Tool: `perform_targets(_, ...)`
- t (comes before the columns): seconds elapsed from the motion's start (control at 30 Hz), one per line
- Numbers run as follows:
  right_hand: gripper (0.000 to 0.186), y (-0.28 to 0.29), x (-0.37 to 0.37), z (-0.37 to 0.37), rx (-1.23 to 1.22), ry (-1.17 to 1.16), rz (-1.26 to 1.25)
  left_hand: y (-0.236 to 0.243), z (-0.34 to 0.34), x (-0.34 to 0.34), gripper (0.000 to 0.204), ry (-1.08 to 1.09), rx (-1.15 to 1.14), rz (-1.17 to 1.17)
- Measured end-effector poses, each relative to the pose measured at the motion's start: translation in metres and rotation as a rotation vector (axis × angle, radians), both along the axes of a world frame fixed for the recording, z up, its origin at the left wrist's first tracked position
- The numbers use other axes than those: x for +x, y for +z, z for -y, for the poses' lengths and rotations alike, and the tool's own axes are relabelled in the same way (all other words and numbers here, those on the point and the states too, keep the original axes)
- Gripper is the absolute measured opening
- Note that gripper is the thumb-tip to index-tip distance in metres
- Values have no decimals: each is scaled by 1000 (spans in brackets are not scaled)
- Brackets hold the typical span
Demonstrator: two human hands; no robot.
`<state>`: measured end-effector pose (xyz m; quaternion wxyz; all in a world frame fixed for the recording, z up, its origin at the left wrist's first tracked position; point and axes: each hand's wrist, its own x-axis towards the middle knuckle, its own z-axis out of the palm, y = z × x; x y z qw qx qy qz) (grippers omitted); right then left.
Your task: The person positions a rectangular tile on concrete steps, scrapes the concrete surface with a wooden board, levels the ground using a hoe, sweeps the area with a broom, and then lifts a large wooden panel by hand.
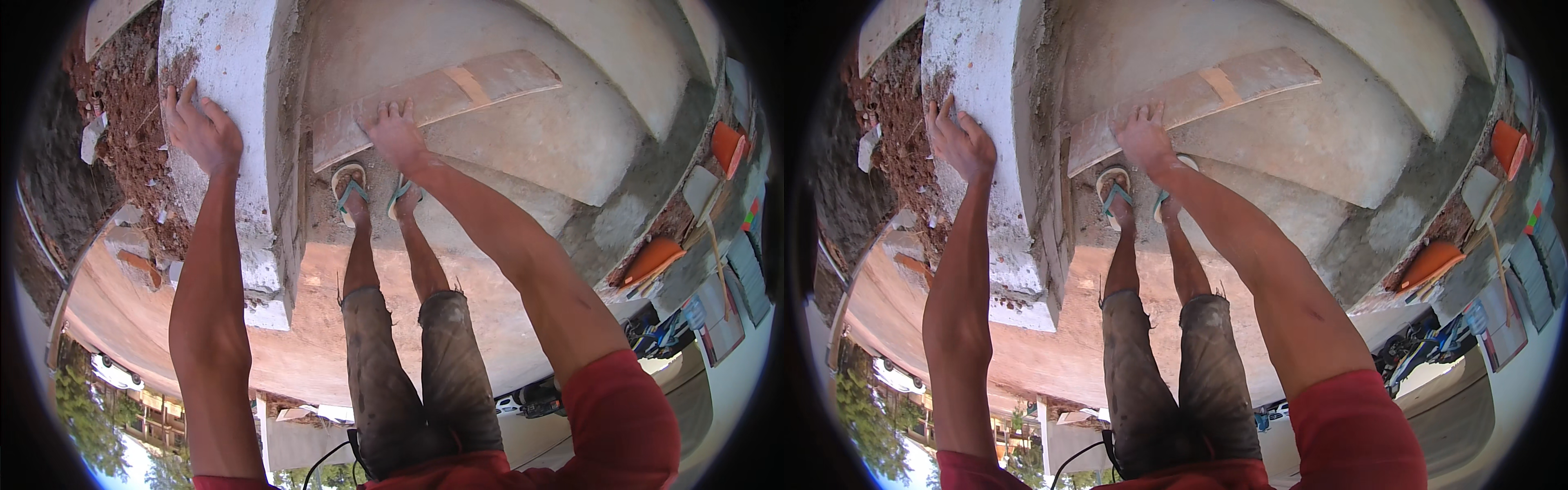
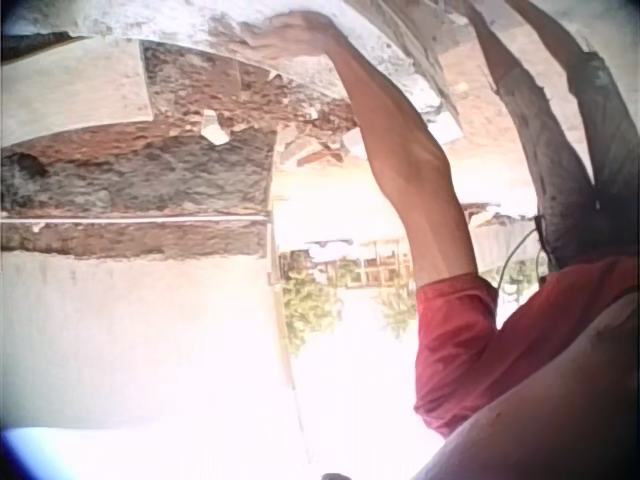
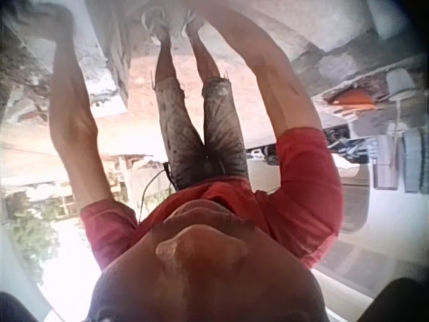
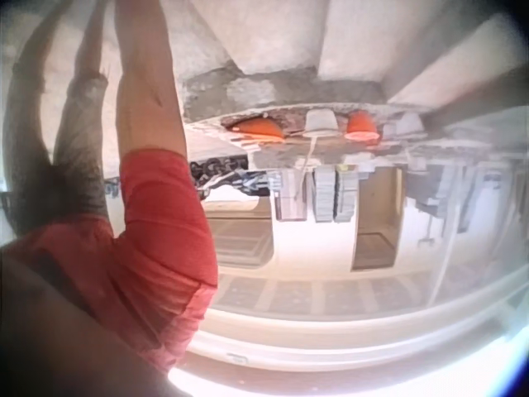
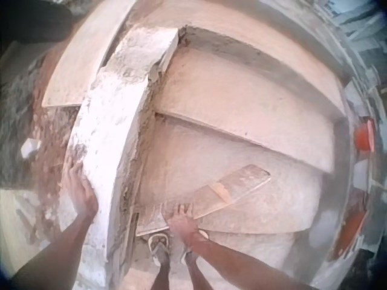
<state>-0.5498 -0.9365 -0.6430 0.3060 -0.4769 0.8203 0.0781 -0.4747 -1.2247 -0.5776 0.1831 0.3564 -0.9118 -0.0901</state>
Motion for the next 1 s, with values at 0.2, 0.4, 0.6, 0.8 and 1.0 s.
perform_targets(0.2,48,27,-42,10,-106,-232,18,6,3,2,38,-3,21,3)
perform_targets(0.4,42,-5,6,-8,-175,-357,-90,0,-1,-3,36,-39,-8,0)
perform_targets(0.6,46,54,71,-86,-71,-123,158,-4,-2,-2,36,-47,-47,5)
perform_targets(0.8,53,163,69,-179,-328,-300,170,-10,14,9,37,-96,-196,69)
perform_targets(1.0,59,249,58,-250,-396,-621,315,30,-42,-1,35,-152,-226,-6)
